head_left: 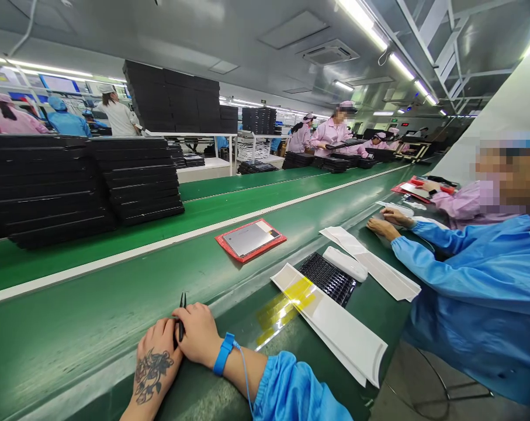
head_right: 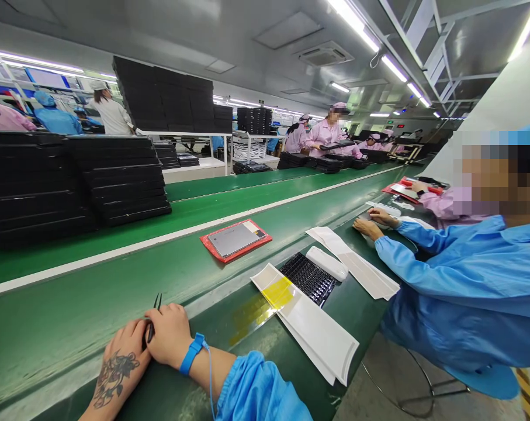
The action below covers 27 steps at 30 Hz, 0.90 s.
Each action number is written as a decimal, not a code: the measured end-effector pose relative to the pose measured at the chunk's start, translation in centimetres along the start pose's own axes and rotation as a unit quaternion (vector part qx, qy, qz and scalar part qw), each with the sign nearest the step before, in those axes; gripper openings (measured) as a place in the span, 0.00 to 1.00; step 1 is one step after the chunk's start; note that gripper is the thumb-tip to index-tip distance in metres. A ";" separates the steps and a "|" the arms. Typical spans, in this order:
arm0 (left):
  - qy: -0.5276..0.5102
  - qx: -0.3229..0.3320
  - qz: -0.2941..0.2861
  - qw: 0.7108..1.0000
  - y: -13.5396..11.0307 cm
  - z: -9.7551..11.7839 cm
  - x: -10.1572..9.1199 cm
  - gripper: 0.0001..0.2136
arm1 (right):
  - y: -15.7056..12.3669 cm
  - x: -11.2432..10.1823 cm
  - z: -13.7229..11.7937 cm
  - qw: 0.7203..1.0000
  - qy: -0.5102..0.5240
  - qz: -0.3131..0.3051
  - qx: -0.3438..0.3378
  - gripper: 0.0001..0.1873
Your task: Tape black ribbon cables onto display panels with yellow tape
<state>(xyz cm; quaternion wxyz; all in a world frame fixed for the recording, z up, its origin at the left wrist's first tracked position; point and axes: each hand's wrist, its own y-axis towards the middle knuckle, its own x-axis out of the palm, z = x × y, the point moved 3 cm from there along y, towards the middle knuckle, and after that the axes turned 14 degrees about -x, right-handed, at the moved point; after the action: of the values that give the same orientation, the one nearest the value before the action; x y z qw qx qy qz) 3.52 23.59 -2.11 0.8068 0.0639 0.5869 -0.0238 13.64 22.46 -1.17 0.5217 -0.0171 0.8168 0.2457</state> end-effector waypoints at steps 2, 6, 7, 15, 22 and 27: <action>0.000 0.000 0.000 1.000 0.0 0.1 -0.2 0.10 | 0.0 0.0 0.0 1.000 0.001 -0.001 0.001 0.11; 0.010 -0.006 -0.019 1.000 -0.1 0.1 -0.1 0.10 | 0.0 0.0 0.1 1.000 0.004 -0.003 0.002 0.12; 0.011 -0.005 -0.015 1.000 -0.2 0.1 -0.1 0.10 | 0.0 0.0 0.1 1.000 0.005 -0.003 0.002 0.12; 0.010 0.003 0.022 1.000 -0.1 -0.1 0.2 0.12 | 0.0 0.0 0.0 1.000 0.007 -0.008 0.002 0.13; 0.000 0.018 0.035 0.999 -0.1 -0.3 0.5 0.11 | -0.1 0.0 0.0 1.000 0.011 -0.004 0.002 0.13; 0.017 0.027 0.057 0.998 -0.1 -0.4 0.7 0.11 | -0.1 0.0 0.0 1.000 0.013 -0.003 -0.002 0.12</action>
<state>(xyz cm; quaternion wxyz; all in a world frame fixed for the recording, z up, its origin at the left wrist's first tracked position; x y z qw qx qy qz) 3.33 23.53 -2.94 0.7947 0.1193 0.5951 0.0071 13.61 22.39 -1.23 0.5115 -0.0235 0.8232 0.2455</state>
